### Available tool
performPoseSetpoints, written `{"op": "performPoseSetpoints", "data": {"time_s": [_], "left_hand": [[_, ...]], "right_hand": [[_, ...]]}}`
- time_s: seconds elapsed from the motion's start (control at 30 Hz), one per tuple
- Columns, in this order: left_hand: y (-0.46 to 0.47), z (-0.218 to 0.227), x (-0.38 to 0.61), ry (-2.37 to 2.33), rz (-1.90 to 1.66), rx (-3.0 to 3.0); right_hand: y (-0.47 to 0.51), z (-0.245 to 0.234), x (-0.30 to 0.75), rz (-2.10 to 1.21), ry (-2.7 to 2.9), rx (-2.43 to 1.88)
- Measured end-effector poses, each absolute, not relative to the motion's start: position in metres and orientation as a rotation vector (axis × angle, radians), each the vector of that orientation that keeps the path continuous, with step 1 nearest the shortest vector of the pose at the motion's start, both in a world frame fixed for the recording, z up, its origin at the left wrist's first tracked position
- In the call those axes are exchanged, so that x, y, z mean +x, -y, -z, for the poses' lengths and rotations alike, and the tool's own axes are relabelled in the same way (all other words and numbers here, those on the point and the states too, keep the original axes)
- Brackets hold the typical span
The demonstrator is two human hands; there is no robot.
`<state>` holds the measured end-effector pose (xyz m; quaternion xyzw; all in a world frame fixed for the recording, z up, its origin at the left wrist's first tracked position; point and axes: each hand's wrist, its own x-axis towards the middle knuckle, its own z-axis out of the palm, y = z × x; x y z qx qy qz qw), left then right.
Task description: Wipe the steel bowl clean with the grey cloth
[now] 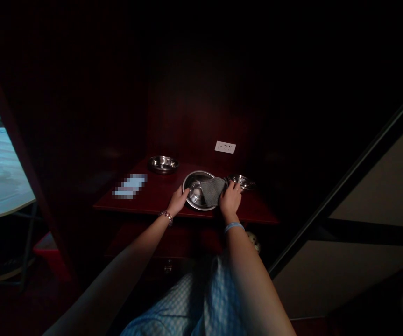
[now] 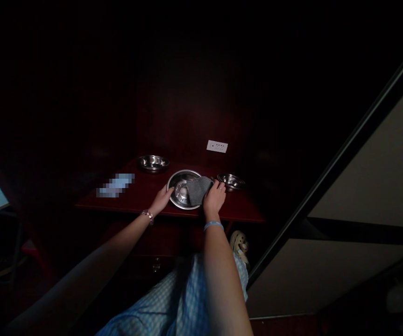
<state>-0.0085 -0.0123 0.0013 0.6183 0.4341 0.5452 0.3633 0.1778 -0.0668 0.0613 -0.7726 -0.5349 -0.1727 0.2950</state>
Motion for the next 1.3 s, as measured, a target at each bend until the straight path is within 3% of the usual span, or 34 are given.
{"op": "performPoseSetpoints", "data": {"time_s": [0.6, 1.3], "left_hand": [[0.015, -0.005, -0.008, -1.170, -1.389, 1.579], [0.014, -0.002, -0.006, -1.115, -1.410, 1.611]], "right_hand": [[0.062, -0.054, 0.154, 0.042, 1.626, -2.200], [0.055, -0.039, 0.174, 0.069, 1.608, -2.062]]}}
